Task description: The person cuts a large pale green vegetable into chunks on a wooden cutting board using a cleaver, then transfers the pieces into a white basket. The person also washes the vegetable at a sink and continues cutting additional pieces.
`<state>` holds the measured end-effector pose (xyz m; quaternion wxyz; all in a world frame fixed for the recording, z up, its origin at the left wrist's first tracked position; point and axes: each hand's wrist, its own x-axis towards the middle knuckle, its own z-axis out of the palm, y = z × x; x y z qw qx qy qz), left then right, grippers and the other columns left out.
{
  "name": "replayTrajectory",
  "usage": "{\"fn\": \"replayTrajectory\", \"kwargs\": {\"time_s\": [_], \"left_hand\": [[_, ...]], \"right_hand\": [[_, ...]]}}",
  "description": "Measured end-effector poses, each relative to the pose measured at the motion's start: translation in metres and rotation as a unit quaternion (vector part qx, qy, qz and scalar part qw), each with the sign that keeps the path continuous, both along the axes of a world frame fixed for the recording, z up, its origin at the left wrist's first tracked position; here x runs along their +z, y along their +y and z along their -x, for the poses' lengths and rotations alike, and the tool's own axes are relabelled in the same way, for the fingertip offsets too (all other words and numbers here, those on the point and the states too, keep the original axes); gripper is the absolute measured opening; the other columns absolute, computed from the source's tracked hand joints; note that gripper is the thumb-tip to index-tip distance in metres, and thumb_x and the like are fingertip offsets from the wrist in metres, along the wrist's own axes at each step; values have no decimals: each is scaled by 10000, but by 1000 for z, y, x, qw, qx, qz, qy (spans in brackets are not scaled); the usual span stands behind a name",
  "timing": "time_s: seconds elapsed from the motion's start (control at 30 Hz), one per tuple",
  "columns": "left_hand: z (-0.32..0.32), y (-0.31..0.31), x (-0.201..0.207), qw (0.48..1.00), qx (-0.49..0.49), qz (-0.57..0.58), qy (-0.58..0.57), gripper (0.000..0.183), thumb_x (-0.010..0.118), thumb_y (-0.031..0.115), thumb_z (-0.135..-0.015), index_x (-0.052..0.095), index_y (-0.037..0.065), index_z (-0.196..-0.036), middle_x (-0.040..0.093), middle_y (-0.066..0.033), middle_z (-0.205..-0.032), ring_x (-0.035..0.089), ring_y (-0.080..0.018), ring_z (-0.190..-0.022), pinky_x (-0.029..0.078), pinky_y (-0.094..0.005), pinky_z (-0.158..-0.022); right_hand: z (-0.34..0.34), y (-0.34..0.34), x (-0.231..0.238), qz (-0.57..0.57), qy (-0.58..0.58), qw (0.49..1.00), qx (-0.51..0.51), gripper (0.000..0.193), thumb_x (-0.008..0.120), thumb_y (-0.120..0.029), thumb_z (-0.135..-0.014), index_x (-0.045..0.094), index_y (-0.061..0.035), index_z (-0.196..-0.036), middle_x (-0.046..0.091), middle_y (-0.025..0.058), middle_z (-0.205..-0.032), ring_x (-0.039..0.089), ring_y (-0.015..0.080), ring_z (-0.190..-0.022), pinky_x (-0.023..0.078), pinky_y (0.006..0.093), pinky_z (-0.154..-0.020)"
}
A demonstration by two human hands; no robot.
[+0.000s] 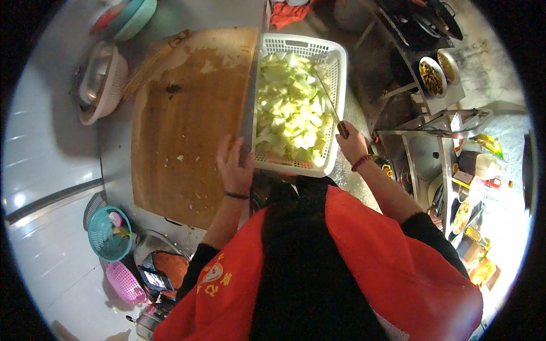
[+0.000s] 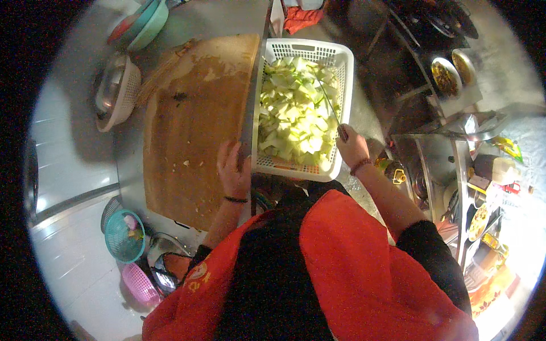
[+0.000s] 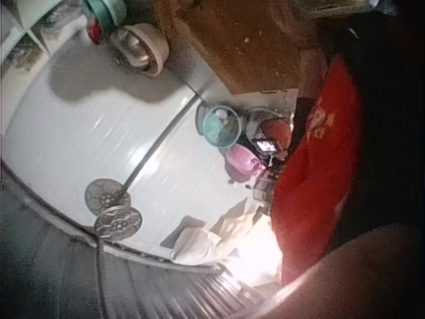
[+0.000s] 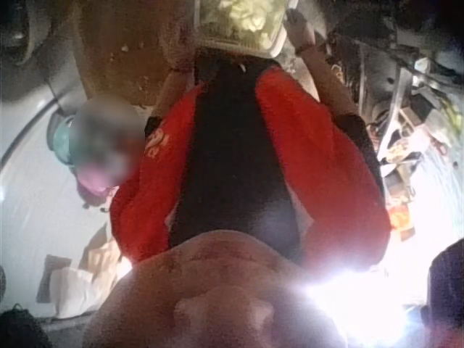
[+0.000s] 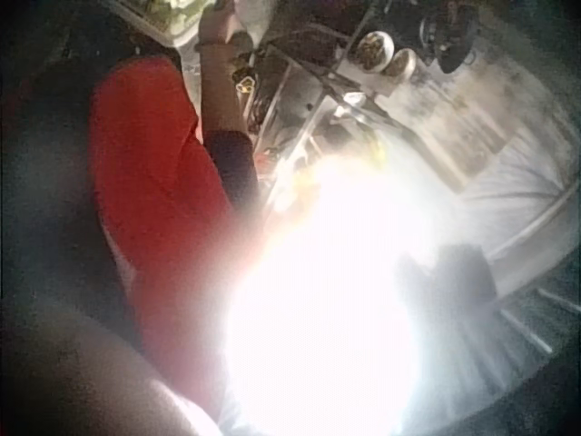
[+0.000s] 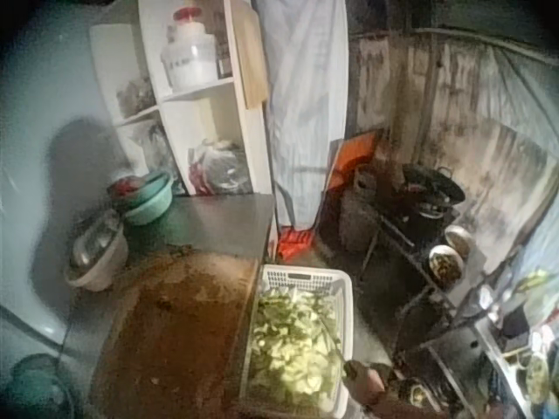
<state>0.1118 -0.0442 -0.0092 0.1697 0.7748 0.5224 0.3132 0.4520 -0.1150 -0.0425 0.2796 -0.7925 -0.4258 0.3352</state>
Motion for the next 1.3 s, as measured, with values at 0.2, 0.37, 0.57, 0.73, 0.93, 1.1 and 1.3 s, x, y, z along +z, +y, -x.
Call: {"fn": "replayTrajectory", "kwargs": {"time_s": [0.2,0.37,0.57,0.73,0.93,1.1,1.3], "left_hand": [[88,-38,-1,947,208,79,233,629,647,313,-872,449,120,-1437,338,-193,-1519,294,-394,-1404,257,-527,-1125],[99,-51,-10,939,200,77,270,697,578,405,-899,343,144,-1501,263,-170,-1566,239,-370,-1443,229,-540,-1137],[95,-48,-3,930,219,111,274,700,596,417,-879,363,159,-1487,263,-136,-1574,220,-340,-1455,186,-527,-1159],[94,-50,4,932,238,135,238,698,615,434,-864,395,151,-1463,262,-133,-1573,217,-337,-1455,193,-535,-1157],[96,-51,5,939,242,141,199,719,594,452,-881,369,111,-1473,252,-138,-1572,212,-342,-1456,191,-503,-1171],[101,-82,-8,940,272,119,166,688,543,442,-922,354,74,-1472,257,-129,-1571,235,-320,-1447,207,-473,-1170],[123,-221,-13,907,359,134,173,575,513,367,-955,405,72,-1437,351,-128,-1523,298,-289,-1420,253,-448,-1149]], "right_hand": [[27,19,-47,109,-29,989,101,404,580,-200,-829,595,-101,-1221,669,224,-1029,640,404,-964,512,474,-831],[49,-13,-47,79,-20,969,235,330,604,-186,-807,608,-106,-1127,660,199,-1012,623,408,-954,504,471,-814],[36,-14,-7,46,85,986,137,455,669,-176,-837,587,-66,-1272,686,173,-1041,671,298,-950,520,354,-834],[41,33,35,-115,-90,973,181,491,660,-118,-841,552,-71,-1317,617,132,-908,629,240,-772,511,393,-680],[115,164,41,-266,-242,867,346,476,665,-157,-862,569,-177,-1327,634,125,-956,637,325,-876,522,416,-752],[200,238,31,-250,-327,787,460,442,659,-245,-872,585,-170,-1302,609,176,-1211,583,366,-1101,485,466,-916],[324,217,12,-335,-230,672,619,527,606,-347,-918,513,-70,-1357,464,226,-1401,449,408,-1276,384,466,-1066]]}}
